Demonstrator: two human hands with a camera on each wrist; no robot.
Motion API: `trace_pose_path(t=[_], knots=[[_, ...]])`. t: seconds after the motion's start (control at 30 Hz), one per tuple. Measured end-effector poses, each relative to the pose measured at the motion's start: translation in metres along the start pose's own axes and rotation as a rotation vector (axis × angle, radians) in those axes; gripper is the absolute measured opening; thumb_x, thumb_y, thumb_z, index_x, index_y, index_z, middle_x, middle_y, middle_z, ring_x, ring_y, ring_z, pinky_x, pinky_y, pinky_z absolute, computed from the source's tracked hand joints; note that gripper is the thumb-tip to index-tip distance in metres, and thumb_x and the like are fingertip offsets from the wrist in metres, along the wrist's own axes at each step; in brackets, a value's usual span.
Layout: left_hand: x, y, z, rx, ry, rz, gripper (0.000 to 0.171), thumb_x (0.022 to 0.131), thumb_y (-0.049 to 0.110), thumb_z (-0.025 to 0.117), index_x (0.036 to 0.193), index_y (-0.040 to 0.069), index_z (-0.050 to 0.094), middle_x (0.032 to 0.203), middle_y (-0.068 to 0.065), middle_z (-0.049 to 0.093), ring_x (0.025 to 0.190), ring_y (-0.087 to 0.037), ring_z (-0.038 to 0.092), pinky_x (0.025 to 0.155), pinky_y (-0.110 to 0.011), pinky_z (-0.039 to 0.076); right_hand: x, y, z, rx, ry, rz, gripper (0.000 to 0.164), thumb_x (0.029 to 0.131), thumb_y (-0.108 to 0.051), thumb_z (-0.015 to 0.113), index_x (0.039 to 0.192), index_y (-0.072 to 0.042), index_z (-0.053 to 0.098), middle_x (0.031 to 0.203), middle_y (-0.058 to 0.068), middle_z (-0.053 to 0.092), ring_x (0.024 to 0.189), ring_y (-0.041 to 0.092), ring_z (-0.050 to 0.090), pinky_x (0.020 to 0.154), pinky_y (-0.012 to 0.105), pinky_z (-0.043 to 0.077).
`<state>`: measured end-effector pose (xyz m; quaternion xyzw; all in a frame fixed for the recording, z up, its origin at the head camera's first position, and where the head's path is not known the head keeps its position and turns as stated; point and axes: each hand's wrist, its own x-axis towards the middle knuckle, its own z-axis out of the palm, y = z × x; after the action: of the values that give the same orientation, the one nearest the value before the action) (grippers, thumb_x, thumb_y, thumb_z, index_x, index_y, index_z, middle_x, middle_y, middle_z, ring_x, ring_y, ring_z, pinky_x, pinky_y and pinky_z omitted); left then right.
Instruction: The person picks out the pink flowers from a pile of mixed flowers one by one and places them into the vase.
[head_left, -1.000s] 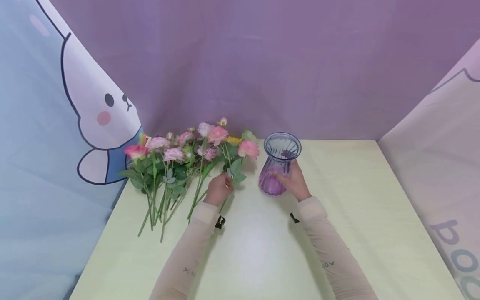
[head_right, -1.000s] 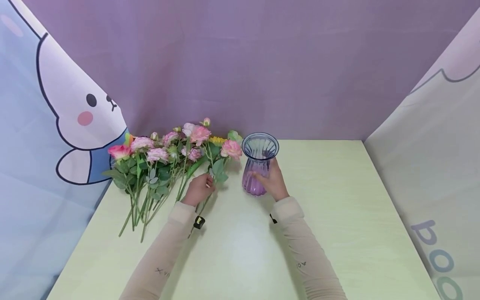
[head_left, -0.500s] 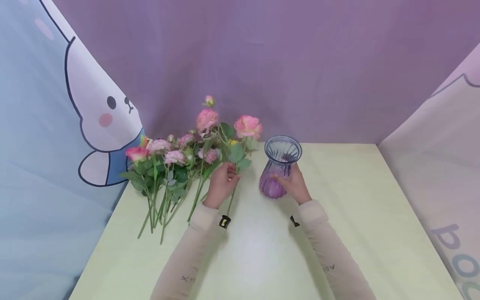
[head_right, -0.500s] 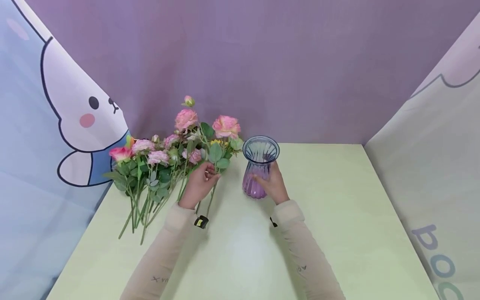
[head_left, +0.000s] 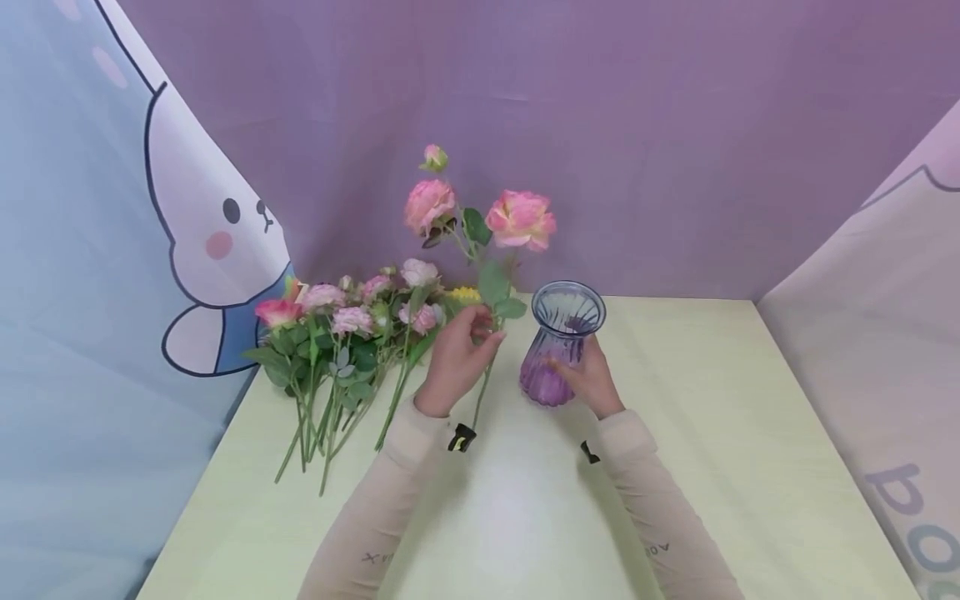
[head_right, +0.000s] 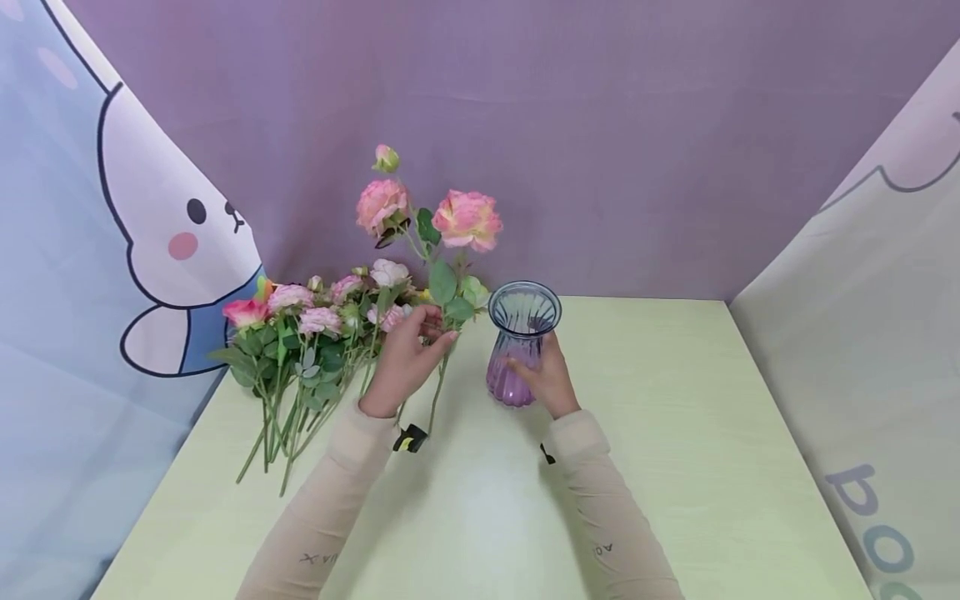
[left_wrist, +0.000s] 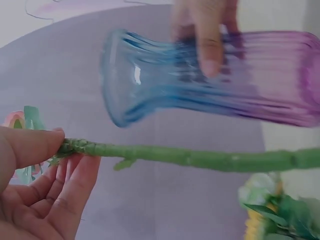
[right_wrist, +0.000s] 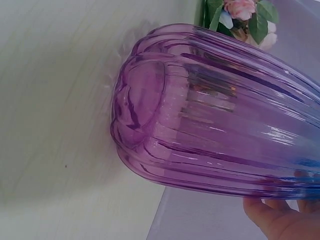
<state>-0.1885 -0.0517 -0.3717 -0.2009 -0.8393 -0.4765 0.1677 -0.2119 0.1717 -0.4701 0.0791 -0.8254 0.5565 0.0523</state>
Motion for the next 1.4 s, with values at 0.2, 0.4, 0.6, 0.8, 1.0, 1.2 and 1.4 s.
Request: trace_pose_path(t=[0.2, 0.4, 0.6, 0.8, 1.0, 1.2, 1.4], knots=[[0.014, 0.024, 0.000, -0.073, -0.002, -0.009, 0.026, 0.086, 0.009, 0.067, 0.106, -0.003, 0.056, 0.095, -0.016, 0.064, 0.083, -0.025, 0.065, 0.065, -0.027, 0.055, -0.001, 0.002, 0.001, 0.002, 0.008, -0.014, 0.089, 0.082, -0.016, 0.072, 0.147, -0.002, 0.014, 0.143, 0.025, 0.036, 0.131, 0.041, 0.037, 0.109, 0.051, 0.028], [0.033, 0.048, -0.001, -0.174, 0.001, 0.008, 0.030, 0.088, 0.009, 0.065, 0.112, -0.005, 0.054, 0.101, -0.018, 0.062, 0.089, -0.027, 0.065, 0.068, -0.028, 0.056, 0.000, 0.000, 0.002, 0.002, 0.016, -0.019, 0.089, 0.083, -0.016, 0.072, 0.148, -0.004, 0.014, 0.143, 0.025, 0.036, 0.131, 0.040, 0.036, 0.109, 0.051, 0.028], [0.049, 0.063, 0.000, -0.273, 0.013, -0.021, 0.033, 0.089, 0.013, 0.065, 0.115, -0.003, 0.053, 0.104, -0.016, 0.061, 0.091, -0.025, 0.062, 0.072, -0.027, 0.054, 0.002, 0.002, 0.003, -0.019, 0.015, -0.024, 0.087, 0.083, -0.014, 0.071, 0.147, -0.002, 0.014, 0.142, 0.026, 0.037, 0.129, 0.042, 0.038, 0.108, 0.052, 0.029], [0.062, 0.072, 0.005, -0.488, 0.067, -0.013, 0.027, 0.089, 0.006, 0.062, 0.112, -0.006, 0.052, 0.099, -0.015, 0.056, 0.085, -0.024, 0.060, 0.069, -0.030, 0.055, 0.002, 0.002, 0.002, -0.007, 0.026, -0.024, 0.086, 0.081, -0.009, 0.071, 0.146, -0.002, 0.017, 0.140, 0.026, 0.039, 0.128, 0.041, 0.040, 0.108, 0.051, 0.031], [0.073, 0.075, 0.011, -0.560, 0.171, -0.021, 0.025, 0.090, 0.005, 0.061, 0.111, -0.005, 0.051, 0.097, -0.013, 0.054, 0.081, -0.016, 0.056, 0.070, -0.031, 0.056, 0.002, 0.001, 0.001, -0.007, 0.010, -0.007, 0.085, 0.083, -0.013, 0.072, 0.147, -0.002, 0.016, 0.143, 0.026, 0.037, 0.131, 0.040, 0.038, 0.110, 0.049, 0.029], [0.081, 0.069, 0.016, -0.578, 0.258, 0.010, 0.025, 0.091, 0.007, 0.061, 0.110, -0.004, 0.049, 0.096, -0.010, 0.053, 0.080, -0.011, 0.054, 0.071, -0.031, 0.054, 0.000, -0.010, 0.001, -0.010, 0.004, -0.018, 0.085, 0.083, -0.008, 0.071, 0.146, 0.004, 0.015, 0.143, 0.030, 0.033, 0.132, 0.043, 0.033, 0.111, 0.050, 0.025], [0.085, 0.071, 0.014, -0.576, 0.309, 0.070, 0.025, 0.091, 0.007, 0.061, 0.109, -0.004, 0.048, 0.097, -0.010, 0.053, 0.081, -0.009, 0.053, 0.070, -0.029, 0.054, -0.002, -0.016, -0.001, -0.012, 0.002, -0.032, 0.084, 0.082, -0.008, 0.070, 0.146, 0.003, 0.016, 0.143, 0.030, 0.033, 0.132, 0.043, 0.034, 0.110, 0.051, 0.025]])
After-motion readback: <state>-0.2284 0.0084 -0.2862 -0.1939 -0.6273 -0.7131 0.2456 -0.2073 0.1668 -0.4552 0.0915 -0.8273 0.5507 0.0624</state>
